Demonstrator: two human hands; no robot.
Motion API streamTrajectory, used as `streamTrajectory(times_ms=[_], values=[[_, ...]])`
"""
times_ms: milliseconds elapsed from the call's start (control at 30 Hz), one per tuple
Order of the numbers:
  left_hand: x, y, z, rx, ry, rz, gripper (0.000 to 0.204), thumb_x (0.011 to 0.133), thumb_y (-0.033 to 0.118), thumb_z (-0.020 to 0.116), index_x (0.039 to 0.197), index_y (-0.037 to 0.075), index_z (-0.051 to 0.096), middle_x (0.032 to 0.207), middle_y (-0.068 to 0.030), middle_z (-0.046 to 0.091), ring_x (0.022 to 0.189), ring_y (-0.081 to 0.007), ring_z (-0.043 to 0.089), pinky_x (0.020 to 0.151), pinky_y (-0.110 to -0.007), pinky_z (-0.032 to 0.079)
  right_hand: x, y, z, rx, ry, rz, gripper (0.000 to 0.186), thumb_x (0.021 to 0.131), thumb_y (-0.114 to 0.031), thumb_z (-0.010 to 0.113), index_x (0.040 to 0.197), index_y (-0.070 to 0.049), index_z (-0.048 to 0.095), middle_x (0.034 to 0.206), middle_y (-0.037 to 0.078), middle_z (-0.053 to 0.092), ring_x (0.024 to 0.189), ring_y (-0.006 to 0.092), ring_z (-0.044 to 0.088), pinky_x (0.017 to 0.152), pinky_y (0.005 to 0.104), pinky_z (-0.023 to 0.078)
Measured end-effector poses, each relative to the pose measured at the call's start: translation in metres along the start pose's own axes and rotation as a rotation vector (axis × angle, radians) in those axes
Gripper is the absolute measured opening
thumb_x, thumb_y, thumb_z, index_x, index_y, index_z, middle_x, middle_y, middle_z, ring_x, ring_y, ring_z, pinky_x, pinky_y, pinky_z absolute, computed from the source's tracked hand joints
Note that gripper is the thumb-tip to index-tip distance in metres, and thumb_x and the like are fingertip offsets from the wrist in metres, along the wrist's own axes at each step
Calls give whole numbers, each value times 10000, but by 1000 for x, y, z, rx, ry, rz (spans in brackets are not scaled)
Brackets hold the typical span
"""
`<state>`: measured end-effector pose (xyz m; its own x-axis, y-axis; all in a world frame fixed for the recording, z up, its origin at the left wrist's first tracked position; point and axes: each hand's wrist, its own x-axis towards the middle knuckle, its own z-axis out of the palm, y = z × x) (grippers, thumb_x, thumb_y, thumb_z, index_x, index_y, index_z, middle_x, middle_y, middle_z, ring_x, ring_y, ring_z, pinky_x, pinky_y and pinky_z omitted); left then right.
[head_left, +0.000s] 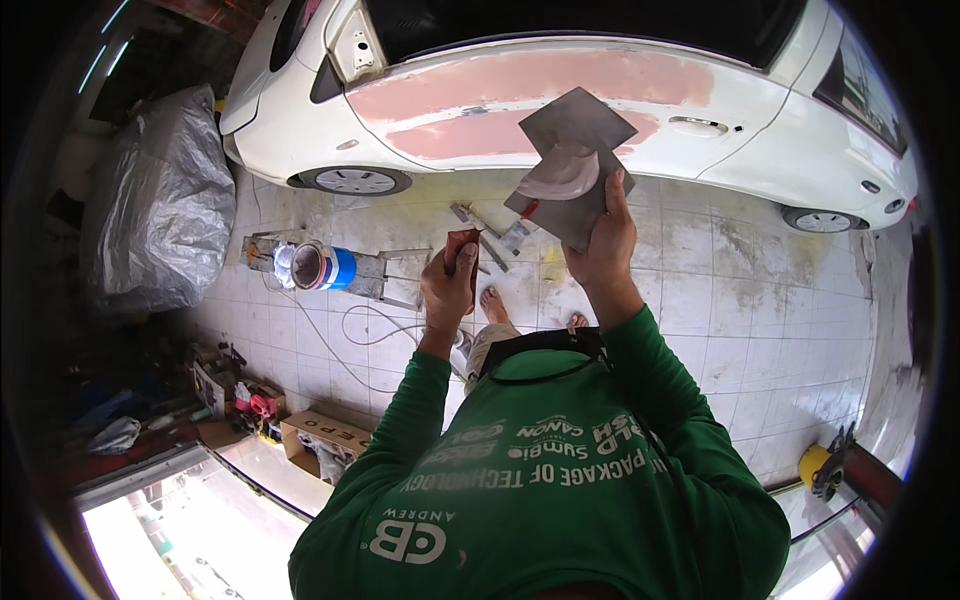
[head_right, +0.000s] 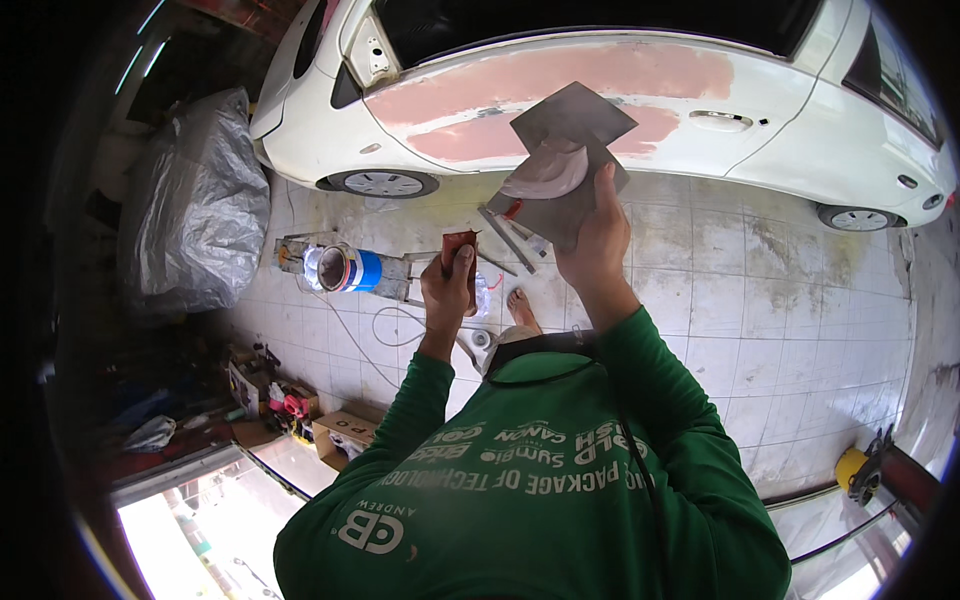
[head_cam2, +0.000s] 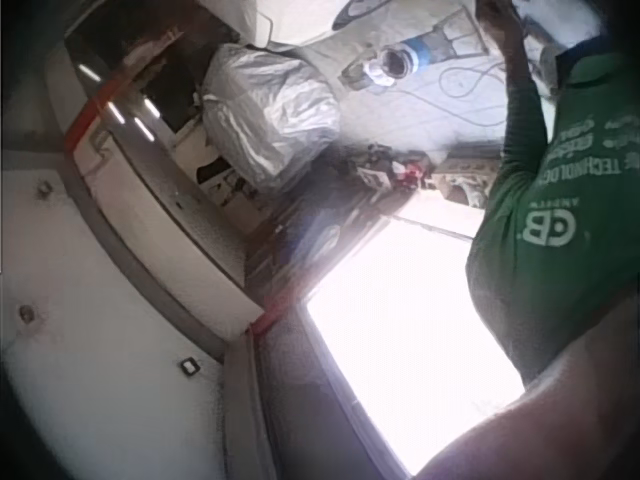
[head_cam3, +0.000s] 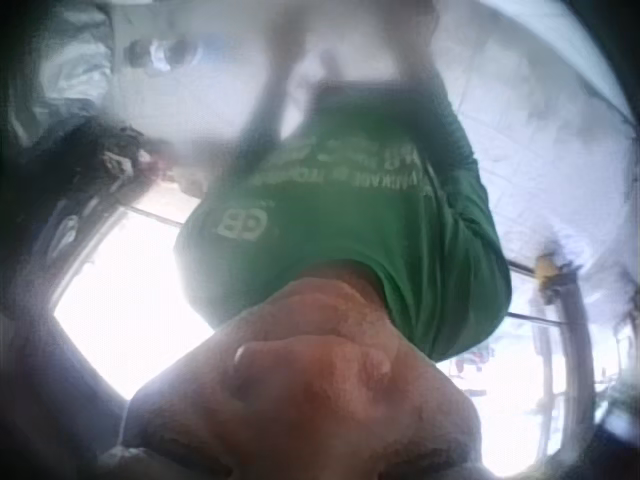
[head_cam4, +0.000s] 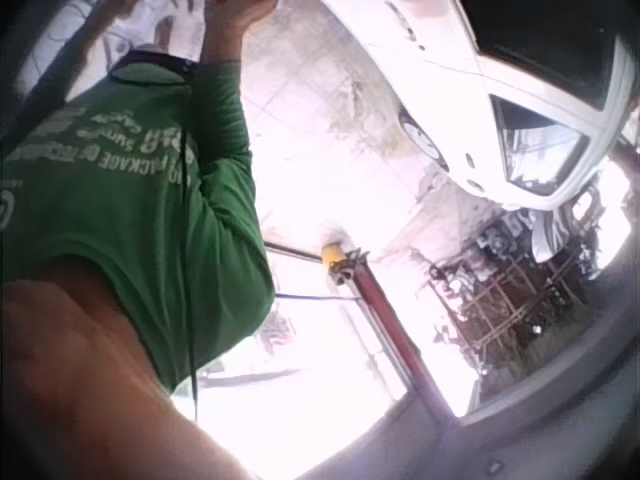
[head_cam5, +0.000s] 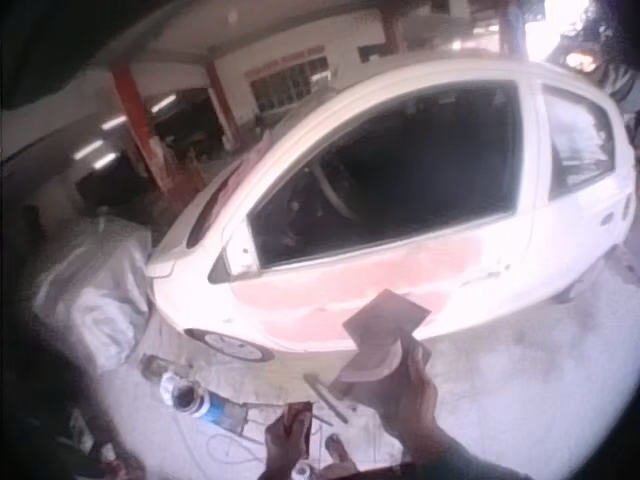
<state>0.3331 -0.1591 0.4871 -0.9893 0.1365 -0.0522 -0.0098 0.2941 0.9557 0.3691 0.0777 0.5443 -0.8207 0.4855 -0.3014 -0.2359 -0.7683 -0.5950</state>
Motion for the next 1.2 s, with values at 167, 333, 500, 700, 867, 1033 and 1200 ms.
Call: streamTrajectory(times_ms=[167, 333, 500, 700, 867, 1033, 1200], values=[[-20, -183, -78, -512, 385, -682, 569, 964, 641, 585, 1063, 85, 646, 801, -32, 643, 680, -155, 596, 605, -361, 484, 10, 26, 34, -6, -82, 134, 444, 1091, -414, 445, 1412, -111, 500, 1330, 51, 633, 1207, 221, 628, 1020, 387, 523], [-4, -278, -147, -620, 519, -858, 386, 982, 399, 676, 1171, 70, 609, 876, -75, 717, 751, -170, 658, 628, -351, 511, 40, 96, 46, -137, -67, 265, 470, 1105, -412, 399, 1447, -106, 496, 1338, 64, 639, 1166, 230, 650, 959, 411, 554], [62, -401, -212, 113, 436, -626, 214, 953, 215, 702, 1022, 14, 684, 829, -76, 720, 672, -145, 659, 561, -325, 513, 77, 187, 70, -192, -42, 436, 472, 1106, -430, 383, 1425, -107, 516, 1303, 91, 653, 1115, 248, 675, 917, 421, 575], [158, -482, -284, 459, 263, -671, 375, 934, 368, 653, 1087, 27, 679, 986, -220, 733, 954, -428, 702, 831, -512, 531, 112, 272, 92, -98, -206, 614, 476, 1113, -424, 354, 1410, -94, 527, 1324, 115, 646, 1167, 270, 664, 973, 443, 567], [218, -498, -316, 206, 148, -602, 308, 915, 270, 710, 1086, 16, 677, 892, -145, 737, 788, -274, 709, 716, -411, 543, 131, 319, 101, -161, -175, 635, 510, 1112, -433, 350, 1421, -63, 515, 1340, 135, 634, 1190, 283, 651, 1002, 450, 550], [228, -487, -308, -418, 71, -587, 325, 918, 242, 713, 1111, -16, 670, 879, -83, 732, 767, -161, 672, 710, -350, 539, 146, 350, 92, -111, -189, 697, 509, 1110, -441, 351, 1406, -64, 524, 1334, 134, 636, 1189, 281, 649, 1031, 459, 533], [233, -495, -317, 392, 27, -594, 351, 940, 267, 673, 1161, -5, 658, 1076, -213, 728, 972, -348, 703, 848, -456, 535, 147, 373, 108, -133, -135, 685, 499, 1109, -440, 356, 1392, -65, 526, 1294, 130, 651, 1164, 273, 659, 1006, 447, 552]])
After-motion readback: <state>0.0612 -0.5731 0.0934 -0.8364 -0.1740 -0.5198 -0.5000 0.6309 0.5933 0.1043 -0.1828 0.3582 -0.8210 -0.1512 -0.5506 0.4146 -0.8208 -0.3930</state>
